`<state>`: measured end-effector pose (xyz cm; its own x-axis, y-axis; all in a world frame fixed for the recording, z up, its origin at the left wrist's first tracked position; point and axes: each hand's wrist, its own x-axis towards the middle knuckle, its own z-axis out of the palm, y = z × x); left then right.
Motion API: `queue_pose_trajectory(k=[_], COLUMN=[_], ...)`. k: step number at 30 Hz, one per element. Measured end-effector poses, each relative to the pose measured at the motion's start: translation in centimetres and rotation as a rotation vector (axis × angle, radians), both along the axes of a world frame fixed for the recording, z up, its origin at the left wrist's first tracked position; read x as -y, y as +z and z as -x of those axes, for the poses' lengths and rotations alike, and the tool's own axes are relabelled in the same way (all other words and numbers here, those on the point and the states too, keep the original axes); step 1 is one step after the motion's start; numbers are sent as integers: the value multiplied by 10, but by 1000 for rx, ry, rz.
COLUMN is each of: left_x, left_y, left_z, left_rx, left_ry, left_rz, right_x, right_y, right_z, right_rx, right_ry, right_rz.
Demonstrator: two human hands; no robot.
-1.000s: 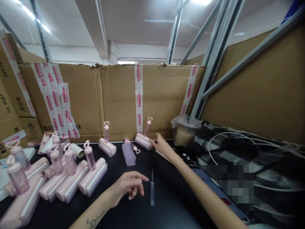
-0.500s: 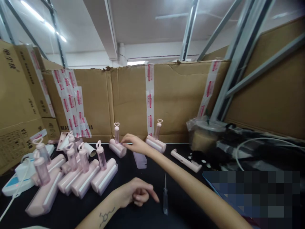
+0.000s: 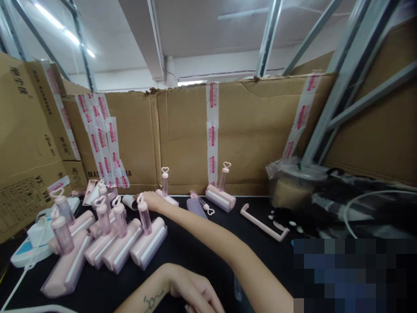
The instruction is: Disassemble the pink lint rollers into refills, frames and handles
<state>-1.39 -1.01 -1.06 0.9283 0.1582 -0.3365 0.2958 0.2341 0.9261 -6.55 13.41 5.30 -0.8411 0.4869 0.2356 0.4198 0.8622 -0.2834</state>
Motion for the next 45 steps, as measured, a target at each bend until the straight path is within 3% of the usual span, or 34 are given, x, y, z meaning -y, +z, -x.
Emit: queue_pose_trajectory(k=[5, 10, 13, 17, 19, 21, 23, 26, 29, 31, 35, 38, 41, 45], left_x=[13, 17, 16, 15, 13, 11, 8, 2, -4, -7, -11, -12, -12, -8], left_y=[35, 46, 42, 38, 38, 39, 39, 31, 18, 11, 4, 5, 8, 13], left_z=[6, 5, 6, 11, 13, 13, 12, 11, 11, 12, 12, 12, 12, 11], left_rx=[27, 106, 219, 380, 394, 298, 104, -189, -332, -352, -308, -252, -193, -115], left_ry=[-26, 151, 361, 570, 744, 959, 1052, 900, 698, 656, 720, 769, 827, 885], left_rz=[-78, -195, -281, -383, -550, -851, -1188, -1445, -1414, -1412, -1508, -1555, -1595, -1583], right_x=[13, 57, 87, 109, 111, 110, 108, 107, 104, 98, 82, 76, 76, 80], right_y=[22, 39, 30, 6, -6, -15, -19, -18, -11, -7, -10, -18, -22, -18], right_z=[-78, -189, -230, -245, -245, -244, -245, -251, -265, -278, -301, -309, -308, -307], right_rx=[-237, -425, -459, -389, -346, -308, -267, -181, -99, -80, -34, 41, 87, 40], right_ry=[-158, -318, -350, -296, -280, -274, -263, -244, -304, -465, -960, -1205, -1249, -1198], right_rz=[34, 92, 146, 224, 237, 242, 252, 275, 254, 185, 19, -33, -11, 39])
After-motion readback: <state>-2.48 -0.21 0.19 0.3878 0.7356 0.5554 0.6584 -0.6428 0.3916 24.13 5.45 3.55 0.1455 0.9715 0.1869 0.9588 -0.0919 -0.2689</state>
